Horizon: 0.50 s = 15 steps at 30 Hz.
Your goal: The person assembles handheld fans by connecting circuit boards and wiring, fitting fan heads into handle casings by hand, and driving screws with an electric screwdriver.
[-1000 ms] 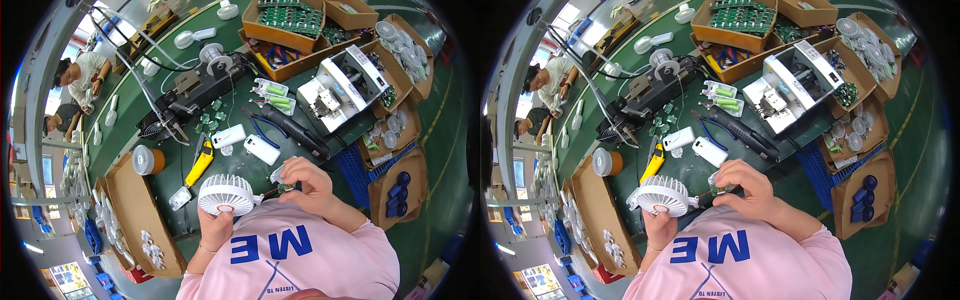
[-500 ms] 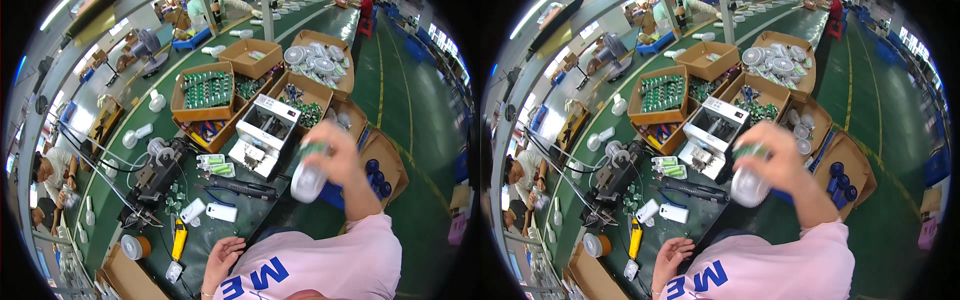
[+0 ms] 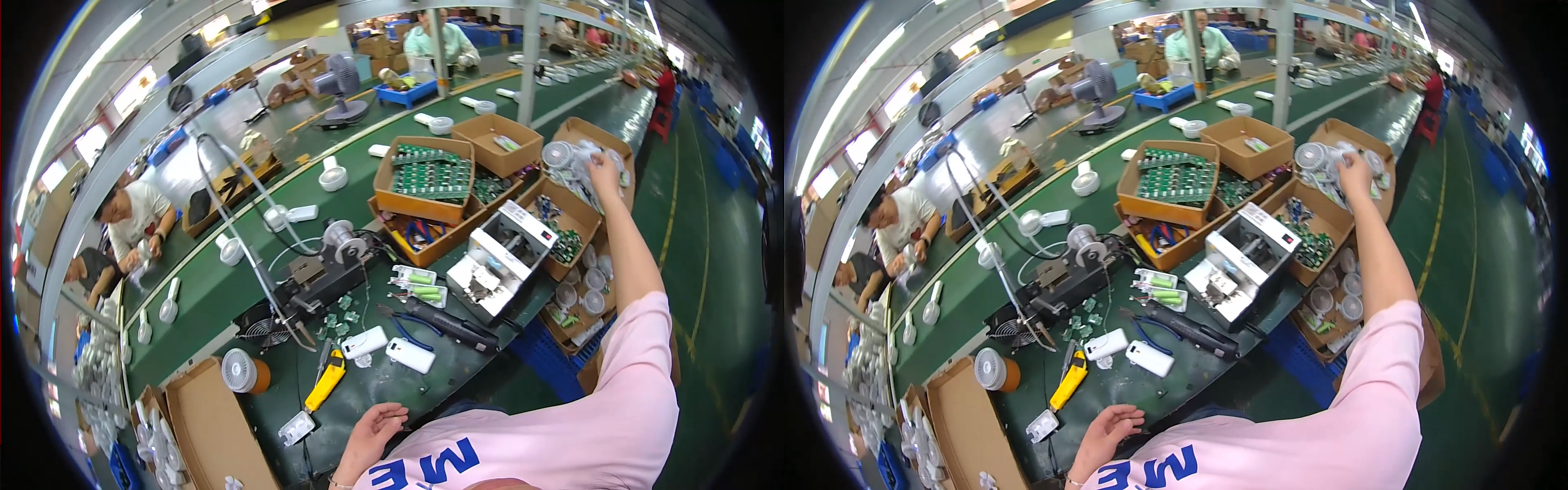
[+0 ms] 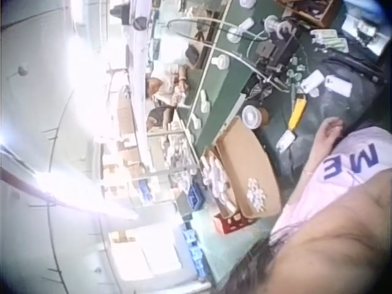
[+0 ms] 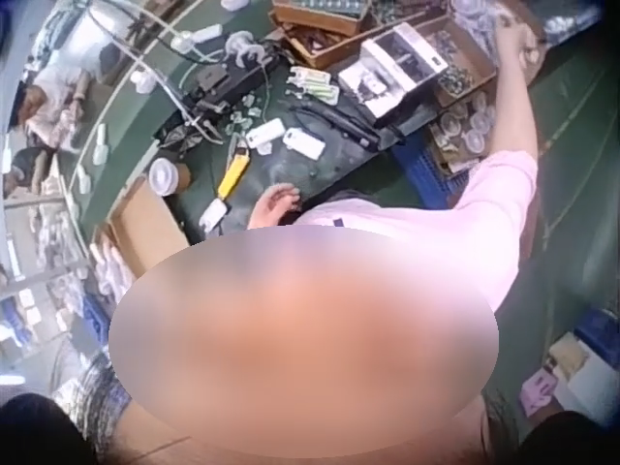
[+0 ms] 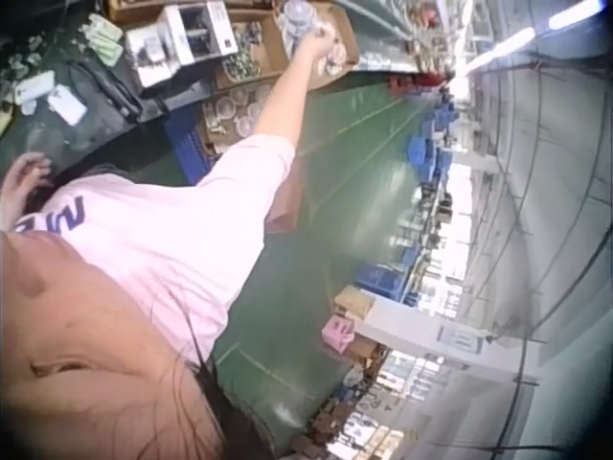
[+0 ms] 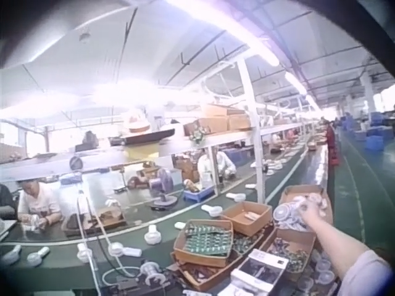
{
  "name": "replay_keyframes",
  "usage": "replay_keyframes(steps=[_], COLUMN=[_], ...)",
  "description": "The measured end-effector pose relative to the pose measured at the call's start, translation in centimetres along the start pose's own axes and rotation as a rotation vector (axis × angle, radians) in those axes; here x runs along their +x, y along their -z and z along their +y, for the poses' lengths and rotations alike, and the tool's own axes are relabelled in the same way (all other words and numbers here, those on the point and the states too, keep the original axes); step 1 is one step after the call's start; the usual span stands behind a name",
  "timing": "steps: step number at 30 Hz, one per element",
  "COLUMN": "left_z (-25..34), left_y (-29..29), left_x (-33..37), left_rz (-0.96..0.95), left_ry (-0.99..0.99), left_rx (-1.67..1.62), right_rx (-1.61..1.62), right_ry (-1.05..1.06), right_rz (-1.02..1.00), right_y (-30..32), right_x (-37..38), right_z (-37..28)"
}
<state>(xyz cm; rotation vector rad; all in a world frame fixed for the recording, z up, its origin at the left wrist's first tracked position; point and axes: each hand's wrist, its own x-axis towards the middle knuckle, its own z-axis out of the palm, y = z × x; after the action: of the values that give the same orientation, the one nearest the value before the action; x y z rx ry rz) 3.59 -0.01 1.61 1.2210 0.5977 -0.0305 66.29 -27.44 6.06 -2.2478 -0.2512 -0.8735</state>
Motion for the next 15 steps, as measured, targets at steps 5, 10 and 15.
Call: replay_keyframes(steps=[5,10,15], left_z=[-1.8,-2.0,-2.7], left_y=[2.1,2.2,1.6], left_x=[-2.4,-1.9,-1.2], left_rz=[0.210,0.227,0.107], left_ry=[0.001,0.029,-0.104], left_rx=[0.030,0.051,0.073], right_rx=[0.661,1.010,1.470], right_ry=[0.084,1.302,1.183], right_rz=[-0.158,-0.638,-0.085], right_y=[3.5,12.5,20.3], right_x=[-8.0,-18.1,-25.7], right_z=[-16.2,-34.6,-40.5])
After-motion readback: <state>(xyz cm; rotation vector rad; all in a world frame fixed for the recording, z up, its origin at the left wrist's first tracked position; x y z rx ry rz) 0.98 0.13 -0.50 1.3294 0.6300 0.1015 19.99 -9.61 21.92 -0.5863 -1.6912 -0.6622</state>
